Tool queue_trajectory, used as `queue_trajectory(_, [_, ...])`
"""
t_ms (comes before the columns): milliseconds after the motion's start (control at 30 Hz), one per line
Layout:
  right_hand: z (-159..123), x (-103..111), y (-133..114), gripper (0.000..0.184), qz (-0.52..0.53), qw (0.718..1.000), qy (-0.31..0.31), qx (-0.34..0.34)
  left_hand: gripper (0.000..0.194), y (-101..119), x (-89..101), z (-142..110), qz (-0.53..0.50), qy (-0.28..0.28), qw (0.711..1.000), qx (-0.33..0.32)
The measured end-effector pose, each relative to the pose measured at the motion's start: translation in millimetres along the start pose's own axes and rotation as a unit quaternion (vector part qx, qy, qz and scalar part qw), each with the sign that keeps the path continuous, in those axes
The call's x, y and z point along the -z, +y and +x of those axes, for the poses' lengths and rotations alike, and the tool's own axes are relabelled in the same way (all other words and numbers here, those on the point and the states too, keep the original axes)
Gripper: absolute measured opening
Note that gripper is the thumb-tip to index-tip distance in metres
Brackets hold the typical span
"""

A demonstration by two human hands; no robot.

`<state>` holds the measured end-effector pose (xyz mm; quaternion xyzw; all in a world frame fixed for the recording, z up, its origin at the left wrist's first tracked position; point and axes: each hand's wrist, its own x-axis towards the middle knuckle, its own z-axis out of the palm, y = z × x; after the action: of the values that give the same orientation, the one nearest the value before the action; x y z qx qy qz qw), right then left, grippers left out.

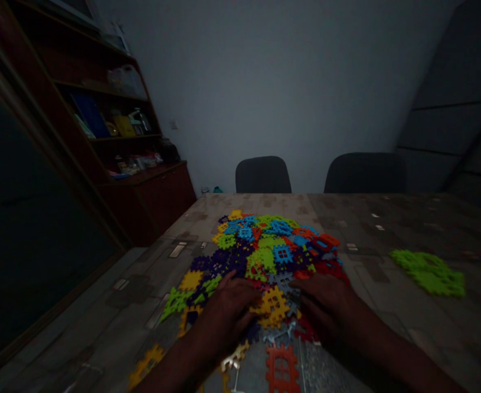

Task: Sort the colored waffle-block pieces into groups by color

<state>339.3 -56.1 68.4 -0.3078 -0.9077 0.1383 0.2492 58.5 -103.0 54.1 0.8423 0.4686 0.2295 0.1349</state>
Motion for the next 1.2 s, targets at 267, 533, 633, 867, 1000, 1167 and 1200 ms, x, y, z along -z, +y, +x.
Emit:
queue_trajectory(267, [-19,-54,-38,0.042,-0.030,0.995,-0.059,0.079,0.024,-8,4.3,-2,0.030,0.004,1.000,-0.003])
queue_trajectory(533, [-31,-117,-24,0.051,-0.137,0.982,0.070,0.111,0.029,-5,10.8,2,0.031,-0.020,0.999,0.011])
queue_trajectory(633, [-29,-105,-25,0.056,-0.153,0.976,0.082,0.128,0.034,-10,12.6,1,0.054,0.000,0.998,0.010])
queue_trajectory(867, [-32,-81,-43,0.034,-0.190,0.961,0.039,0.194,0.036,-23,11.8,-2,0.095,0.057,0.992,0.053])
queue_trajectory(1000, [-30,-64,-41,0.038,-0.186,0.964,-0.011,0.189,0.035,-20,12.2,-1,0.091,0.051,0.992,0.071])
queue_trajectory(1167, [-34,-54,-18,0.051,-0.181,0.977,-0.064,0.088,0.035,-12,12.0,5,0.084,0.035,0.992,0.082])
queue_trajectory(1200, [-35,-52,-17,0.045,-0.180,0.978,-0.085,0.065,0.034,-11,13.1,7,0.087,0.031,0.993,0.078])
